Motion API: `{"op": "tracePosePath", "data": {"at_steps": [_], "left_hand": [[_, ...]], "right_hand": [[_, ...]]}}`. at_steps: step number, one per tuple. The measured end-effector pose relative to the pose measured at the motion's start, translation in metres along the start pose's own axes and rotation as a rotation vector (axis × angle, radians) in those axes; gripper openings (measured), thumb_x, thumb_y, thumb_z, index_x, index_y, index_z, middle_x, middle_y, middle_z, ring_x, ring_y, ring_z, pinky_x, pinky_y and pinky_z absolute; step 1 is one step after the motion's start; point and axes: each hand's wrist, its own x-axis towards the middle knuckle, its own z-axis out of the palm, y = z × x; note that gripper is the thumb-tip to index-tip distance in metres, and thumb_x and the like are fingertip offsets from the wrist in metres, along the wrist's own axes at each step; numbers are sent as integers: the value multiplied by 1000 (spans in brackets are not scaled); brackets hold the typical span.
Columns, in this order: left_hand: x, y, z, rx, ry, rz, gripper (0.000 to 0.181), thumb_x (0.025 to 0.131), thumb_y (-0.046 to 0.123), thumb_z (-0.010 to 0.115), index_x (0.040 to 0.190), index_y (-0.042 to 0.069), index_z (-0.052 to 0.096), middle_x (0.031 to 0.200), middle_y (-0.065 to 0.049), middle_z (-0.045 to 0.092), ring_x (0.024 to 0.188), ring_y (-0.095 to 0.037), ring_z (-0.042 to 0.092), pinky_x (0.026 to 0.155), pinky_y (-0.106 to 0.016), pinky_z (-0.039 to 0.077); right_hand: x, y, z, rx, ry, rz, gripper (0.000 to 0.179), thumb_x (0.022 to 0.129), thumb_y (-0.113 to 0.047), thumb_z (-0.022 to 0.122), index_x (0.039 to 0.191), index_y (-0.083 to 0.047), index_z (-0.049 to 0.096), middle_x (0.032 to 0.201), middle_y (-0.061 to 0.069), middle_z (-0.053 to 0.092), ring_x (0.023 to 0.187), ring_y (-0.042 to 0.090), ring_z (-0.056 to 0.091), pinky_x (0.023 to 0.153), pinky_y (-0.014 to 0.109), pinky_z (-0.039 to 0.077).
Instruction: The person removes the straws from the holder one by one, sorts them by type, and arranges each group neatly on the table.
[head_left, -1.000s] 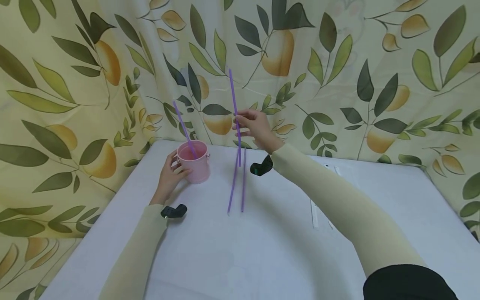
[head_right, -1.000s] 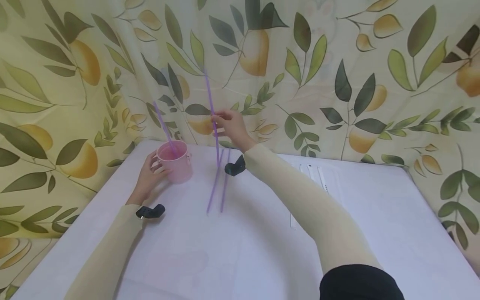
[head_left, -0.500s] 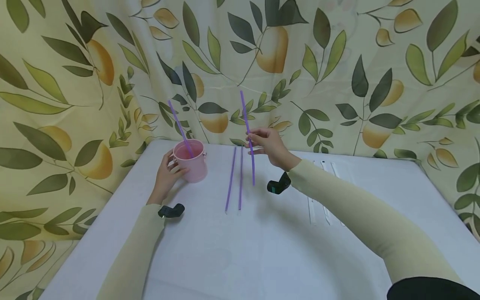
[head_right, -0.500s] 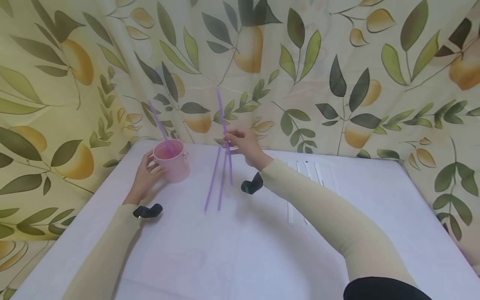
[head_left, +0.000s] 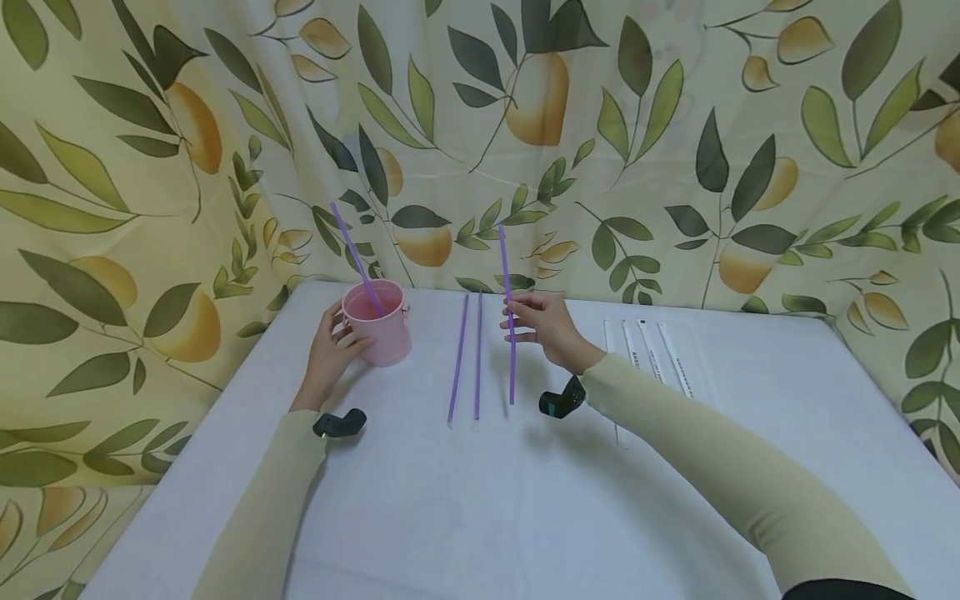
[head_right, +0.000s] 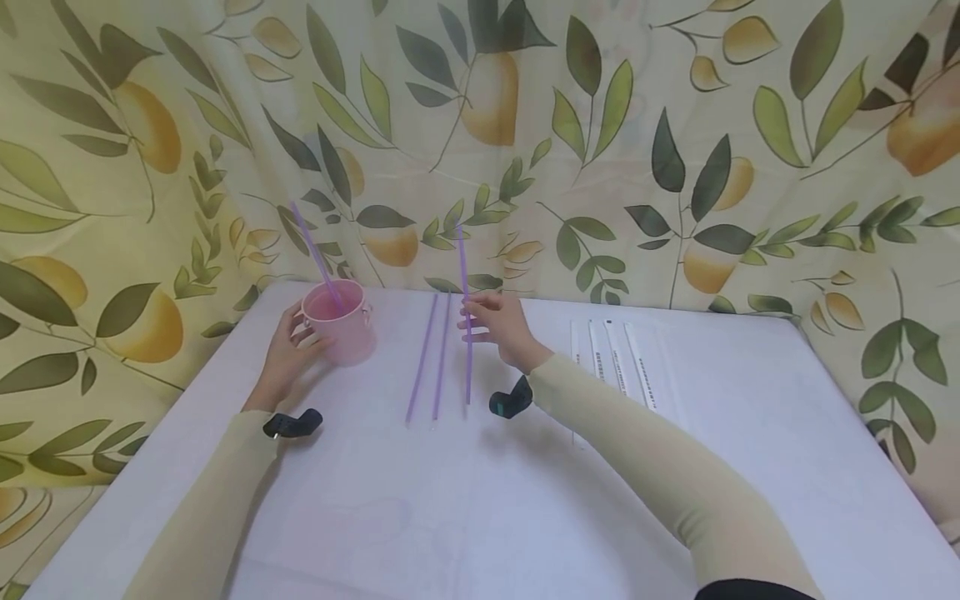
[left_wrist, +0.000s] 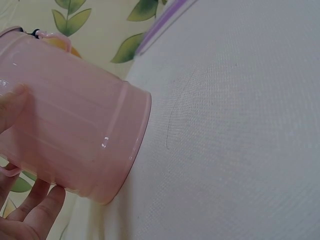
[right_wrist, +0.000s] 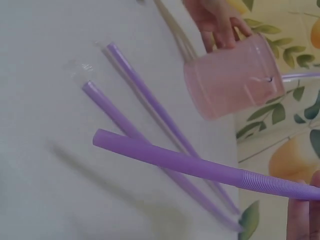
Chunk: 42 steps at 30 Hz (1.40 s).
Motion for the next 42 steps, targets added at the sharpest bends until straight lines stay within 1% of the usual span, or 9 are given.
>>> {"op": "tracePosePath", "data": {"at_steps": [4, 9, 11, 17, 23, 29, 32, 36, 42], "left_hand": [[-1, 1, -2, -16, -6, 5, 86, 83, 15, 71, 150, 22, 18, 151, -15, 28, 136, -36, 35, 110, -45, 42], [-7, 11, -3, -61, -24, 22, 84, 83, 8, 70, 150, 16, 19, 150, -19, 27, 135, -38, 35, 111, -46, 41], [-10, 17, -2, -67, -27, 17, 84, 84, 6, 69, 150, 15, 18, 151, -19, 27, 135, -39, 35, 111, -46, 40], [-16, 24, 0, -62, -23, 1, 81, 85, 5, 67, 150, 14, 19, 152, -18, 26, 136, -38, 35, 111, -45, 40], [-16, 24, 0, -67, -22, -2, 81, 85, 6, 67, 150, 15, 19, 152, -17, 26, 136, -38, 34, 112, -45, 40], [-14, 23, 0, -57, -23, -2, 82, 85, 7, 67, 150, 15, 19, 152, -17, 26, 136, -38, 34, 112, -46, 40], [-14, 23, 0, -57, -24, -2, 81, 85, 6, 67, 150, 15, 19, 152, -17, 25, 137, -38, 33, 112, -46, 40], [-15, 24, 0, -55, -26, 1, 81, 85, 6, 67, 150, 14, 18, 152, -17, 25, 136, -39, 34, 112, -46, 40], [-15, 24, 0, -51, -24, 5, 81, 85, 6, 67, 150, 14, 19, 152, -17, 26, 136, -39, 34, 111, -46, 40]], "right_hand": [[2, 11, -2, 35, 17, 49, 37, 96, -17, 52, 128, 2, 51, 104, 5, 60, 82, 11, 67, 87, 40, 58], [7, 24, -5, 103, 18, 92, 42, 97, -17, 51, 133, 5, 46, 120, 15, 56, 86, 13, 66, 98, 46, 50], [8, 29, -6, 107, 21, 104, 43, 97, -17, 51, 133, 5, 45, 121, 17, 55, 87, 14, 65, 100, 48, 48], [13, 39, -4, 93, 41, 109, 40, 97, -17, 50, 131, 5, 47, 117, 15, 57, 87, 13, 65, 100, 47, 50], [17, 43, -3, 85, 46, 93, 39, 97, -16, 51, 129, 7, 49, 108, 11, 60, 85, 13, 65, 97, 46, 52], [23, 48, -4, 40, 48, 116, 40, 96, -17, 53, 129, 6, 50, 118, 19, 59, 82, 11, 67, 89, 36, 58], [26, 50, -5, 11, 66, 138, 39, 95, -18, 54, 128, 4, 52, 121, 19, 59, 84, 13, 68, 83, 31, 60], [28, 51, -5, -34, 100, 171, 36, 95, -18, 55, 126, 2, 55, 111, 13, 62, 80, 12, 64, 72, 22, 60], [35, 56, -4, -48, 121, 187, 35, 94, -12, 57, 123, 6, 56, 91, 5, 62, 65, 7, 57, 56, 14, 54]]}}
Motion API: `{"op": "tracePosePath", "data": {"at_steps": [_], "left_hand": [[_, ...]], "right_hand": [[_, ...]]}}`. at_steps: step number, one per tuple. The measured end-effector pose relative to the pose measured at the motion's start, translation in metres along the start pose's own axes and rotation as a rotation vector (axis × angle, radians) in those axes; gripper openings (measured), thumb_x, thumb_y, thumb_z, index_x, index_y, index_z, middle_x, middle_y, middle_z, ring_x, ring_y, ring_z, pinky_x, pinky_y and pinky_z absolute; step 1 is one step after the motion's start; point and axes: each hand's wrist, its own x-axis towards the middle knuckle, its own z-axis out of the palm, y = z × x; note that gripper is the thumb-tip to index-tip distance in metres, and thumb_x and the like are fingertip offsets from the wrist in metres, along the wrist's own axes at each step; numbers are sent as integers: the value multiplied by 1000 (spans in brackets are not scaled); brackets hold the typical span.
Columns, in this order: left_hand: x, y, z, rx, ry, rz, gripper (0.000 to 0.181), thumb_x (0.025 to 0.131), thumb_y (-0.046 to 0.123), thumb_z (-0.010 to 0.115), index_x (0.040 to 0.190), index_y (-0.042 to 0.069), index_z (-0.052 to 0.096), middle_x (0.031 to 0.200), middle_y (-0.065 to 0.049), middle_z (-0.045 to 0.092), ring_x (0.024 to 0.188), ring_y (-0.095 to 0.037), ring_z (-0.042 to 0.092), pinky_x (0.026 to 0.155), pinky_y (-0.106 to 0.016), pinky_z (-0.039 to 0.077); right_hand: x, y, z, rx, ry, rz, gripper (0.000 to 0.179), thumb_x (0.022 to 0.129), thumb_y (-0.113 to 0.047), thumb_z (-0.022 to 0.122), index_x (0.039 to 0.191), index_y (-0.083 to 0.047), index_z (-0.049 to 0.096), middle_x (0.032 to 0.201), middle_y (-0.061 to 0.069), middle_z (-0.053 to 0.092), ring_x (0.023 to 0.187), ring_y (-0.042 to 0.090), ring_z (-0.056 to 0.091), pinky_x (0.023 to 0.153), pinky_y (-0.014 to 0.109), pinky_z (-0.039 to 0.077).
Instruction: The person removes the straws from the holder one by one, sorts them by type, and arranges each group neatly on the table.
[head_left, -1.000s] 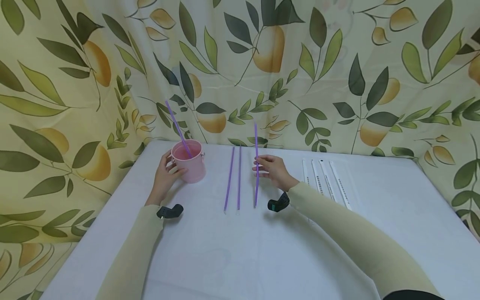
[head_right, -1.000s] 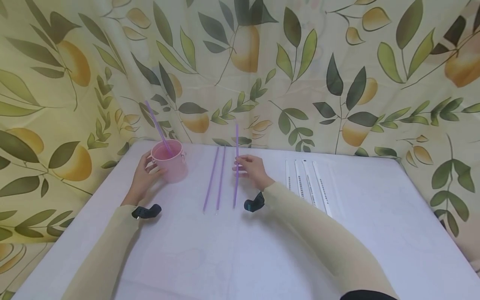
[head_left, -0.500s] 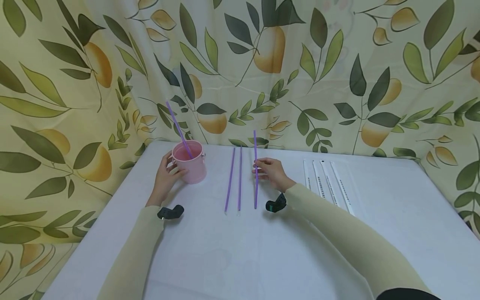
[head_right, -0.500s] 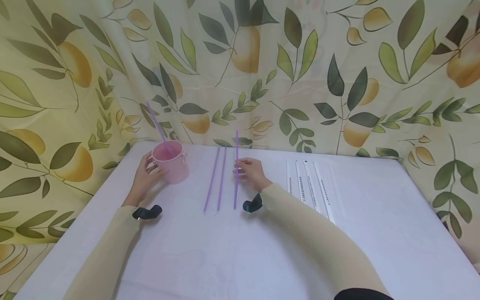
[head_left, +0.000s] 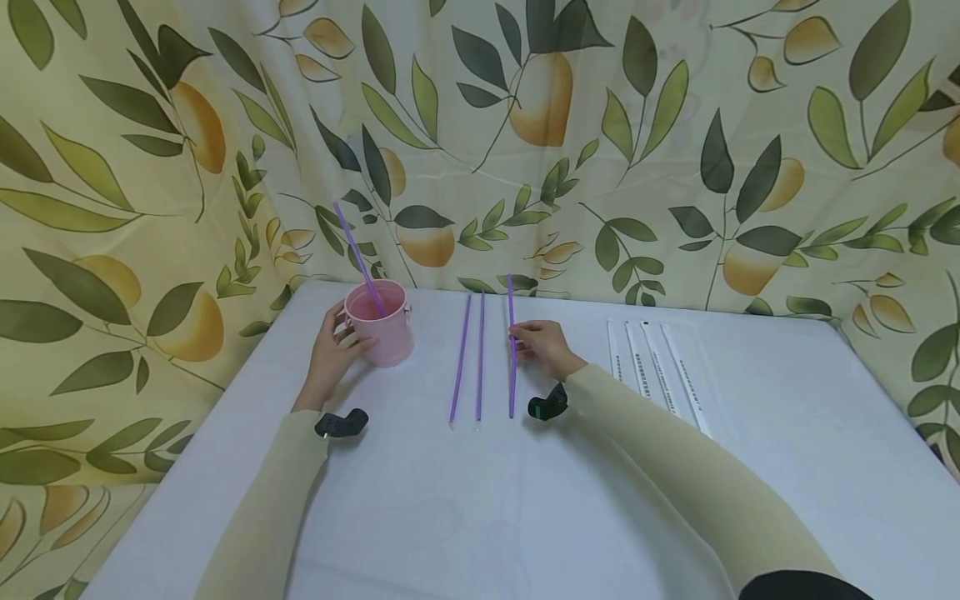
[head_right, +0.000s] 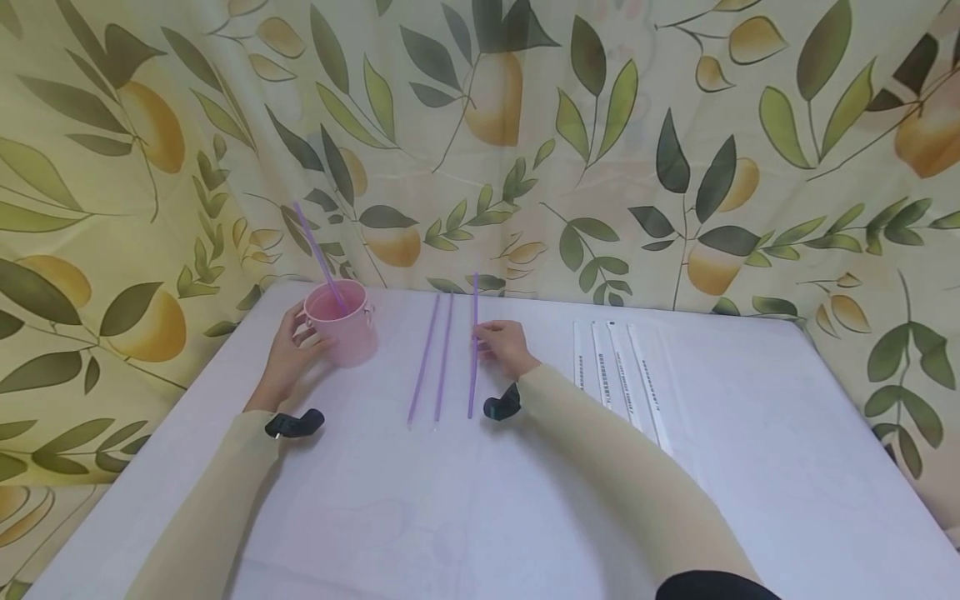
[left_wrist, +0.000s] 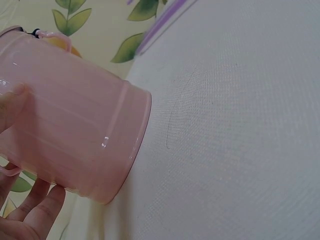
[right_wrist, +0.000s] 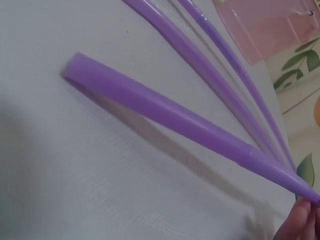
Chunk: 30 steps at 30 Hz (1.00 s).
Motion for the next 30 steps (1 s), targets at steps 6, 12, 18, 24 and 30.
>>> {"op": "tracePosePath", "data": {"at_steps": [6, 12, 18, 24, 30], "left_hand": [[0, -1, 0, -3, 1, 12, 80, 85, 6, 68, 149, 13, 20, 151, -18, 27, 135, -40, 35, 111, -47, 40], [11, -19, -2, 5, 12, 36, 82, 84, 9, 69, 149, 17, 21, 151, -16, 28, 134, -38, 37, 110, -46, 42], [14, -25, -2, 8, 21, 29, 83, 84, 11, 70, 149, 20, 20, 151, -14, 28, 135, -37, 37, 110, -45, 42], [15, -25, -2, 21, 27, 12, 83, 84, 10, 70, 149, 20, 20, 151, -14, 29, 134, -37, 37, 109, -45, 43], [17, -26, -1, 12, 29, 27, 83, 82, 8, 71, 149, 19, 22, 150, -15, 30, 133, -36, 38, 109, -43, 44]], "right_hand": [[7, 5, 3, 13, -42, -6, 35, 92, -6, 57, 122, 13, 53, 75, 0, 61, 58, 5, 56, 52, 14, 53], [8, 4, 7, 14, -55, 8, 33, 90, 0, 57, 118, 17, 54, 62, 0, 59, 52, 6, 56, 49, 16, 55], [16, 1, 10, -154, -44, 52, 29, 89, -7, 62, 113, 10, 61, 64, 0, 61, 54, 7, 58, 50, 16, 56], [20, 1, 10, -230, -34, 62, 26, 87, -9, 65, 109, 7, 63, 62, 0, 60, 52, 7, 58, 49, 15, 55], [19, 3, 7, -231, -45, 41, 25, 86, -9, 66, 106, 7, 63, 62, -1, 62, 54, 6, 59, 51, 15, 55]]}}
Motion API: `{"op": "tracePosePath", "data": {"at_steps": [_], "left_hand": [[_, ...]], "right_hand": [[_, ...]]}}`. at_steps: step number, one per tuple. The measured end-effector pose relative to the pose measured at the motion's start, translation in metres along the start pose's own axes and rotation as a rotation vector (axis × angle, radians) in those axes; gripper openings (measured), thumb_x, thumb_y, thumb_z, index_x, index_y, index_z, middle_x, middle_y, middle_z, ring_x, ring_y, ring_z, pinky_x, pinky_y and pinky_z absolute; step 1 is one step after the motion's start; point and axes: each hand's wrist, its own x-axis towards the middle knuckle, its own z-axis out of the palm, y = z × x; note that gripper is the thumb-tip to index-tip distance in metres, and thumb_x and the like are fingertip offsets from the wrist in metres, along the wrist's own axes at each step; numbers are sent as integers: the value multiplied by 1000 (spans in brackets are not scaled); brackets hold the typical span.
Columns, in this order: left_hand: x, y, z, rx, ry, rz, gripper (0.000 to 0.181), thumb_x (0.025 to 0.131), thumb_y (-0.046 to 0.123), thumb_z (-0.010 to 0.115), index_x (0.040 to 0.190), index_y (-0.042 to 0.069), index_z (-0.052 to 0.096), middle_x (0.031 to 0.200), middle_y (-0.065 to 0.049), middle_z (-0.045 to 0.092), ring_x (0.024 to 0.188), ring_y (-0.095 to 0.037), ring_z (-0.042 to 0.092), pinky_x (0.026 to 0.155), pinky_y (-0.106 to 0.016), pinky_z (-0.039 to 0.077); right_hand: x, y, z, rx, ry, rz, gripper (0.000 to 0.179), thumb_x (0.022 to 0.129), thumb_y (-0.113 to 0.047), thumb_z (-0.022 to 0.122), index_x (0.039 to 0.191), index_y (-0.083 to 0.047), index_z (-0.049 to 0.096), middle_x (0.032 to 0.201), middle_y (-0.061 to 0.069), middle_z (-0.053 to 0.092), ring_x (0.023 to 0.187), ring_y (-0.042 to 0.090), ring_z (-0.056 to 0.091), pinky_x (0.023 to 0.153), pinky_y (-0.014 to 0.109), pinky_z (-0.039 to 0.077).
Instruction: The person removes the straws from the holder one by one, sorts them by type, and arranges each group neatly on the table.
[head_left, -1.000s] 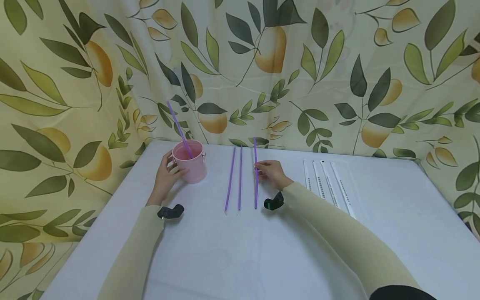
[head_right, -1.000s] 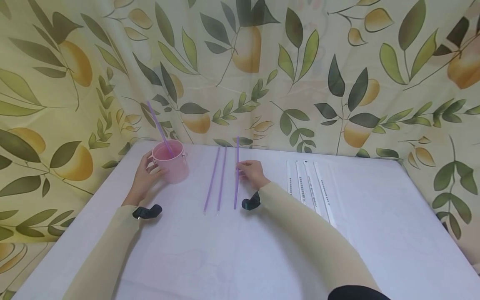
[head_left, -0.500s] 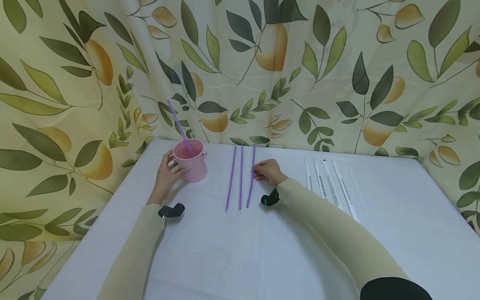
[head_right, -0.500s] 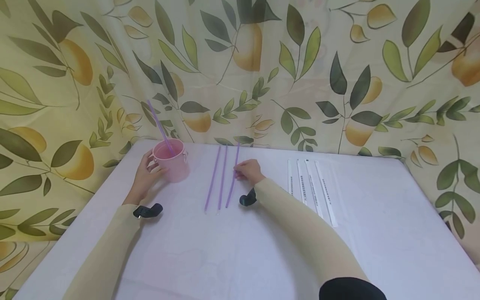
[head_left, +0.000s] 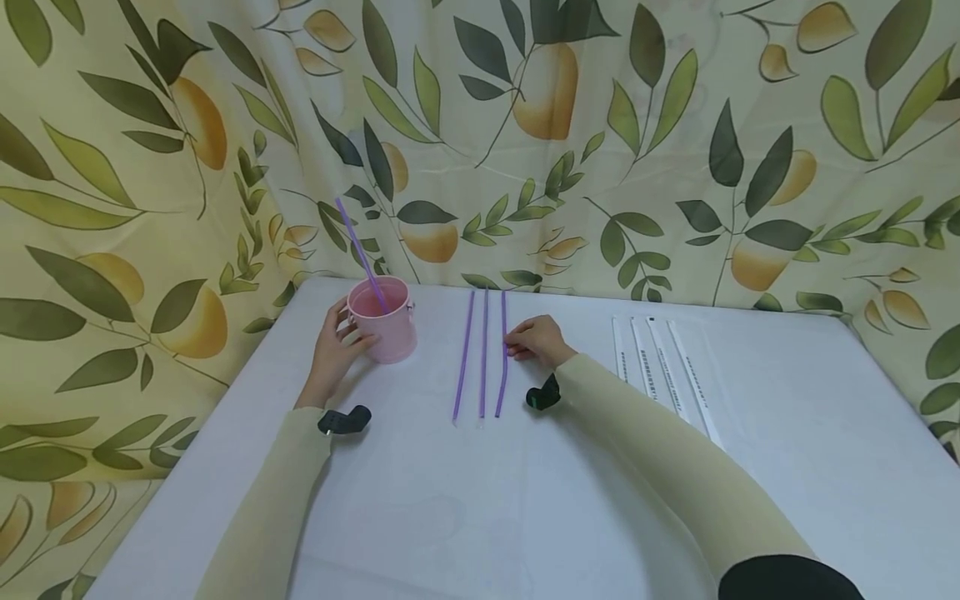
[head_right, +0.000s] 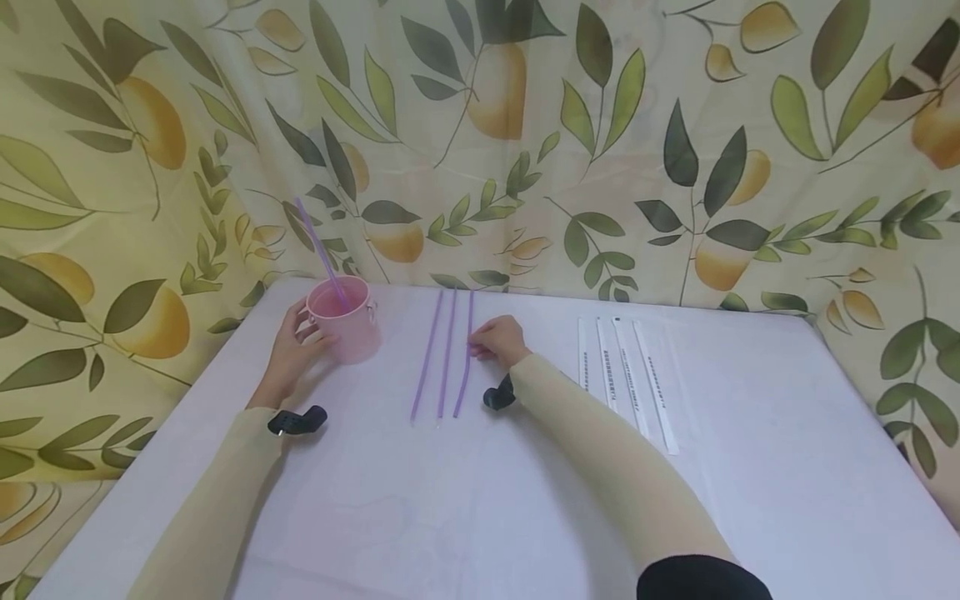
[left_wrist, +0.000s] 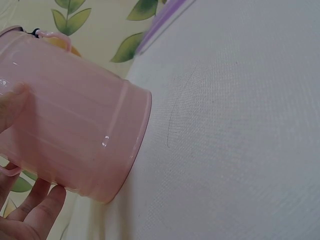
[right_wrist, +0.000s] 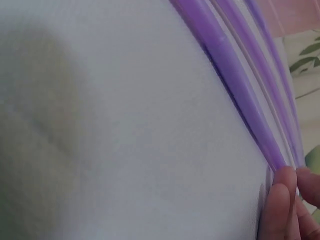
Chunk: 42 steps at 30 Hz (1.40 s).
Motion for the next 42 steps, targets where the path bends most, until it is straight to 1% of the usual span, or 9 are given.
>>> {"op": "tracePosePath", "data": {"at_steps": [11, 19, 24, 29, 32, 34, 37, 40, 42], "left_hand": [[-1, 1, 0, 8, -5, -1, 84, 83, 12, 71, 149, 20, 20, 149, -16, 30, 133, -37, 38, 109, -44, 43], [0, 1, 0, 8, -1, -8, 84, 83, 11, 71, 149, 20, 20, 149, -16, 30, 133, -37, 38, 109, -43, 43], [0, 1, 0, 6, -2, -15, 84, 82, 10, 71, 149, 19, 21, 150, -16, 30, 134, -36, 38, 109, -43, 44], [0, 0, -1, 6, -2, -4, 84, 82, 10, 71, 149, 19, 21, 150, -16, 30, 134, -37, 38, 109, -44, 44], [0, -1, -1, 1, 0, 2, 84, 82, 10, 71, 149, 19, 21, 150, -16, 30, 134, -37, 38, 109, -44, 43], [0, -2, -1, -1, 1, 4, 84, 82, 10, 71, 149, 19, 21, 150, -16, 30, 134, -37, 38, 110, -44, 43], [0, -1, -1, 7, 1, 0, 84, 83, 11, 71, 149, 20, 20, 150, -16, 29, 134, -37, 37, 110, -44, 42], [0, 0, -1, 15, 2, 3, 85, 82, 11, 71, 149, 19, 20, 150, -16, 30, 134, -37, 37, 111, -44, 41], [0, 0, 0, 15, 1, 5, 85, 82, 10, 71, 149, 19, 21, 150, -16, 30, 134, -37, 37, 111, -43, 42]], "right_hand": [[1, 7, -14, 159, -151, -16, 36, 90, -10, 61, 122, 8, 55, 76, -2, 67, 69, 7, 65, 66, 18, 60], [-2, 10, -21, 188, -219, -76, 41, 91, -13, 61, 127, 4, 52, 87, -1, 69, 77, 9, 68, 72, 22, 61], [-6, 7, -28, 167, -219, -118, 44, 92, -20, 60, 129, 1, 50, 105, 6, 69, 84, 10, 69, 81, 29, 61], [-11, -6, -32, 85, -190, -266, 44, 95, -25, 56, 129, 1, 51, 125, 21, 60, 88, 11, 69, 89, 37, 58], [-14, -18, -31, 76, -183, -378, 42, 95, -21, 56, 127, 5, 51, 124, 25, 59, 85, 10, 69, 86, 38, 59], [-18, -28, -30, 82, -175, -445, 39, 94, -18, 56, 125, 6, 52, 117, 22, 64, 83, 10, 69, 81, 36, 61], [-23, -43, -27, 83, -165, -526, 36, 93, -16, 58, 123, 4, 56, 102, 7, 70, 79, 8, 69, 75, 30, 62], [-27, -60, -22, 81, -160, -581, 34, 92, -16, 60, 121, 1, 57, 93, -6, 69, 78, 8, 69, 73, 27, 62], [-29, -71, -18, 80, -163, -604, 34, 92, -18, 60, 121, -1, 58, 94, -4, 70, 79, 8, 69, 75, 29, 62]]}}
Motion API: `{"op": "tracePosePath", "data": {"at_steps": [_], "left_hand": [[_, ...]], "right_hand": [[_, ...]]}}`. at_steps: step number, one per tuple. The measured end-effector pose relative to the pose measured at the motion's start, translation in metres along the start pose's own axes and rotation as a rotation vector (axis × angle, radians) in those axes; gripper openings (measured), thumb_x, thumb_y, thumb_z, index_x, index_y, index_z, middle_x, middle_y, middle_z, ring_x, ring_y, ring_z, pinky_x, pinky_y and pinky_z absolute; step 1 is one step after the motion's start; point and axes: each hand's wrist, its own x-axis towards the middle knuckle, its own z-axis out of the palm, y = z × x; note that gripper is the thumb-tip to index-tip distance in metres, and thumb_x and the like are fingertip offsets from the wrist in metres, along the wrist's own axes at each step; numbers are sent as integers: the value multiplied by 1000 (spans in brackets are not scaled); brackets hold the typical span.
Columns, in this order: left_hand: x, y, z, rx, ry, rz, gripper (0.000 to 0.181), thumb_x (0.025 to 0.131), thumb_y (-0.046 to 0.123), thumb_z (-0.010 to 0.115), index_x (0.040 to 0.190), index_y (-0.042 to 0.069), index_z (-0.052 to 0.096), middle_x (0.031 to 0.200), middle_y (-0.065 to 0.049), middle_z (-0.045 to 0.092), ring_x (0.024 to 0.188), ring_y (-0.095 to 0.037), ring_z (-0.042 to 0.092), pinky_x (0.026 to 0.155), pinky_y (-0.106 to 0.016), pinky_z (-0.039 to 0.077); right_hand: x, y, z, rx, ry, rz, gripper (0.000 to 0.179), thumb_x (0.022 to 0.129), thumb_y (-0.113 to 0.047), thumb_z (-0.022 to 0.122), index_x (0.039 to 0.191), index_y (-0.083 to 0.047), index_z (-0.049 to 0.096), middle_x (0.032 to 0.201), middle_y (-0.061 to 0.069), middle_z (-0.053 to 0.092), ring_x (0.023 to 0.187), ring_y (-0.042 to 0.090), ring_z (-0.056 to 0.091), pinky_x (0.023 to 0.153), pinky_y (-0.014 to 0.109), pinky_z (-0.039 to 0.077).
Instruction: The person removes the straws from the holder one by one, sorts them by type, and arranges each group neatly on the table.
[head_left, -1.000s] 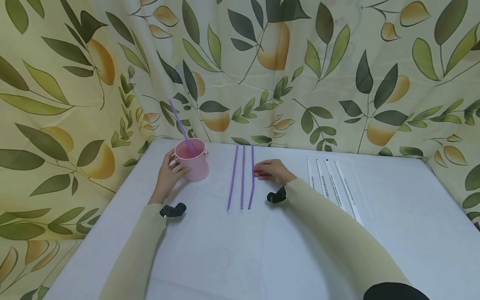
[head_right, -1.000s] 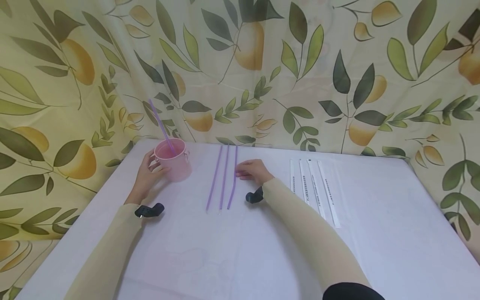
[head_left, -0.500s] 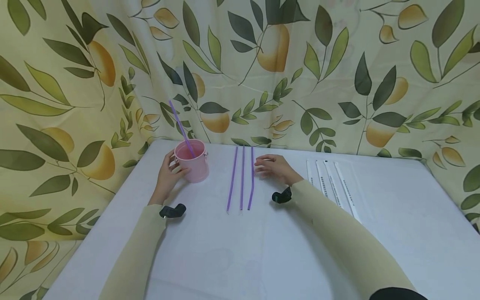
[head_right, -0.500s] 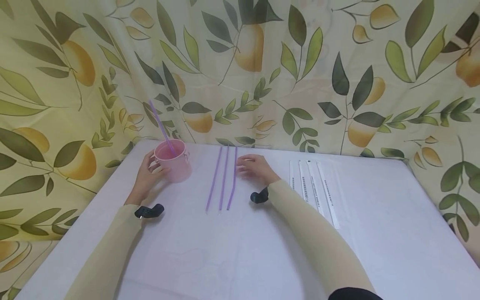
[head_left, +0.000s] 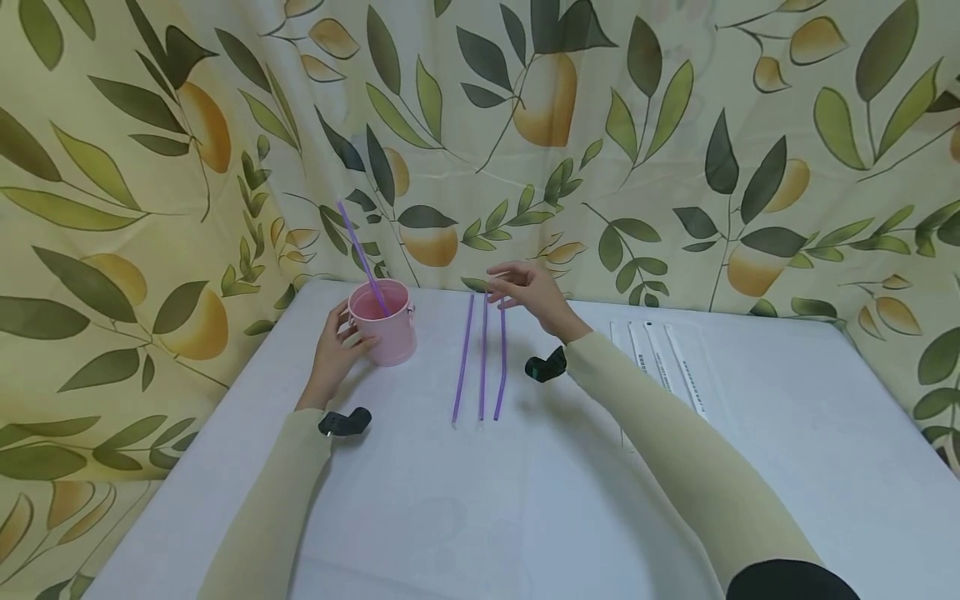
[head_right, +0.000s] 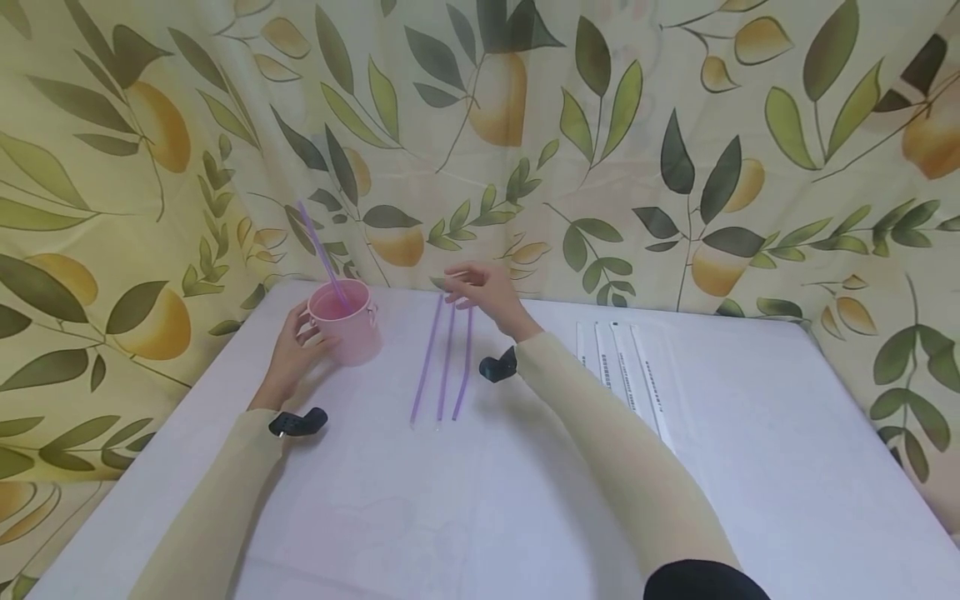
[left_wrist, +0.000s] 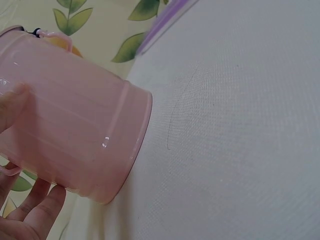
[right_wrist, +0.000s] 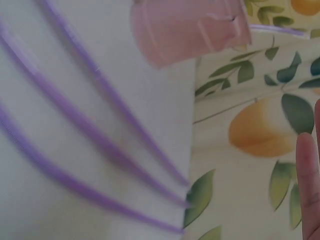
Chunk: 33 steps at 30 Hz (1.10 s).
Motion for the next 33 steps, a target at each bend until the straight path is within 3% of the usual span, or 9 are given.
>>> {"op": "tracePosePath", "data": {"at_steps": [5, 9, 17, 24, 33], "left_hand": [[0, 0, -1, -6, 0, 11, 85, 82, 9, 72, 149, 18, 21, 149, -17, 30, 133, -37, 38, 110, -43, 42], [1, -2, -1, -2, -1, 24, 85, 81, 11, 73, 149, 19, 22, 149, -17, 31, 132, -37, 39, 110, -43, 42], [2, -2, -1, -1, 3, 25, 85, 81, 11, 72, 149, 18, 22, 148, -18, 31, 132, -38, 39, 110, -44, 42], [3, 0, -4, -14, -12, 8, 78, 84, 14, 70, 148, 17, 24, 147, -18, 33, 131, -39, 40, 111, -47, 40], [1, 18, -10, -84, -51, -62, 72, 87, 15, 66, 146, 13, 25, 146, -20, 35, 131, -40, 40, 111, -48, 39]], "right_hand": [[18, -23, 18, 6, 2, 3, 33, 92, -18, 60, 120, -2, 58, 108, 14, 68, 81, 11, 69, 83, 38, 60], [34, -37, 36, 37, 20, 29, 32, 91, -17, 62, 118, -2, 59, 112, 19, 67, 79, 11, 69, 83, 39, 60], [63, -47, 82, 83, 14, 129, 33, 89, -19, 64, 118, -2, 59, 119, 16, 64, 92, 22, 69, 82, 35, 61], [76, -48, 121, 112, -32, 186, 34, 89, -16, 64, 117, 2, 58, 123, 21, 61, 109, 35, 62, 93, 42, 55], [85, -49, 149, 95, 13, 199, 39, 87, -16, 67, 119, 2, 57, 123, 21, 60, 110, 36, 61, 97, 43, 53]]}}
